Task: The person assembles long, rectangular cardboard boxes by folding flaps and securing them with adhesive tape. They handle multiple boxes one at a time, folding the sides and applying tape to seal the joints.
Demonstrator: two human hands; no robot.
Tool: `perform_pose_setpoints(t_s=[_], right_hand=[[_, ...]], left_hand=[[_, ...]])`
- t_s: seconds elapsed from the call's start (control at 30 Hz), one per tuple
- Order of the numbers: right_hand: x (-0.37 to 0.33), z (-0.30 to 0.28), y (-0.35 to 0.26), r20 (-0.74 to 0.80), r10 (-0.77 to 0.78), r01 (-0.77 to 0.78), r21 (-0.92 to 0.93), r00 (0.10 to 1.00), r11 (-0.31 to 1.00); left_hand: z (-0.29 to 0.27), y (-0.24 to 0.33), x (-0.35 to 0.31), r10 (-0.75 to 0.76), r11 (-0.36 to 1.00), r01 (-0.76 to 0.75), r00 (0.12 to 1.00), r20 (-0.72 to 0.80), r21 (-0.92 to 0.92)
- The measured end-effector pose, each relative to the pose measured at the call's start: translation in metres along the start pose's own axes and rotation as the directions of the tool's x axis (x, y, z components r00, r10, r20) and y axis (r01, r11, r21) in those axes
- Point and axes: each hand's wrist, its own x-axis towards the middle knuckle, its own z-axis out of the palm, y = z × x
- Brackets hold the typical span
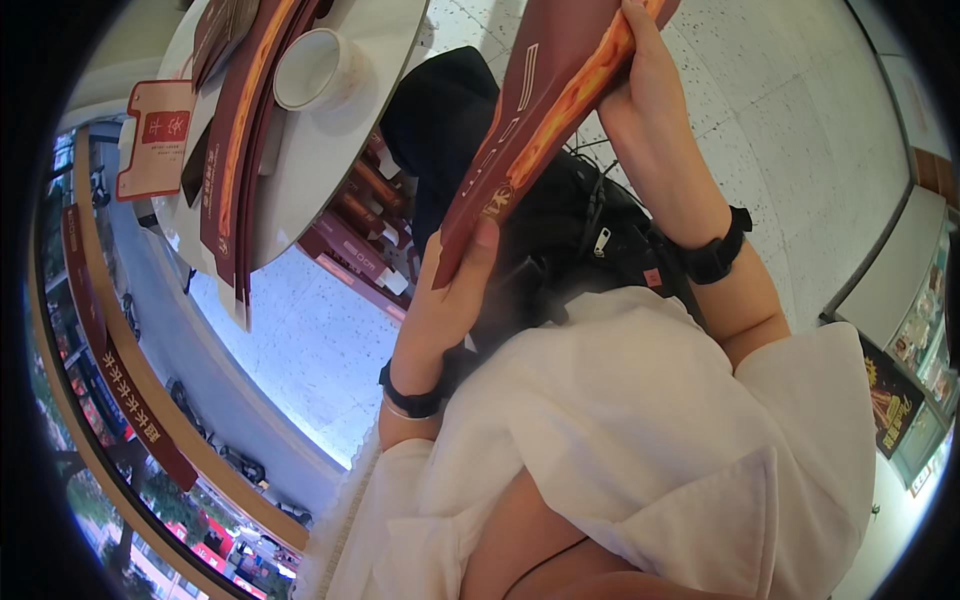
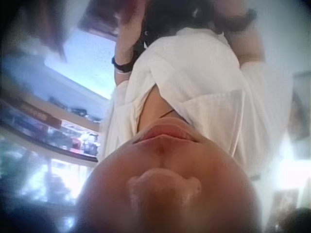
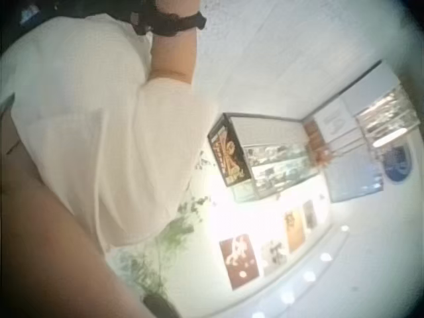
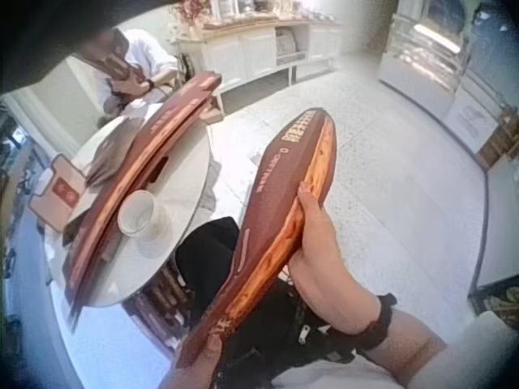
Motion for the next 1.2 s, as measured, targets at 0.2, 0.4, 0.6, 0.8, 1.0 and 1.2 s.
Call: perform_pose_setpoints(t_s=[0.2,0.4,0.6,0.8,1.0,1.2], right_hand=[[0.044,-0.03,-0.008,0.195,-0.062,0.052,0.059,0.979,0.997],[0.022,-0.017,-0.017,0.307,-0.194,0.162,0.127,0.932,0.979],[0.023,-0.014,-0.022,0.298,-0.227,0.184,0.164,0.927,0.969],[0.023,-0.021,-0.031,0.434,-0.29,0.169,0.296,0.853,0.94],[0.017,-0.027,-0.026,0.421,-0.346,0.279,0.214,0.838,0.936],[0.032,-0.04,-0.022,0.555,-0.221,0.104,0.234,0.802,0.967]], left_hand=[[0.004,0.006,0.013,0.231,0.945,-0.3,0.895,0.381,0.132],[-0.002,0.008,0.021,-0.096,0.86,0.166,0.981,0.168,-0.482],[0.001,0.019,0.017,-0.114,0.792,0.197,0.977,0.178,-0.578],[-0.005,0.014,0.011,0.047,0.86,0.03,0.989,0.139,-0.51],[-0.021,0.013,0.018,0.011,0.564,0.264,0.945,0.326,-0.783],[-0.008,0.026,0.013,-0.028,0.694,0.156,0.981,0.191,-0.703]])
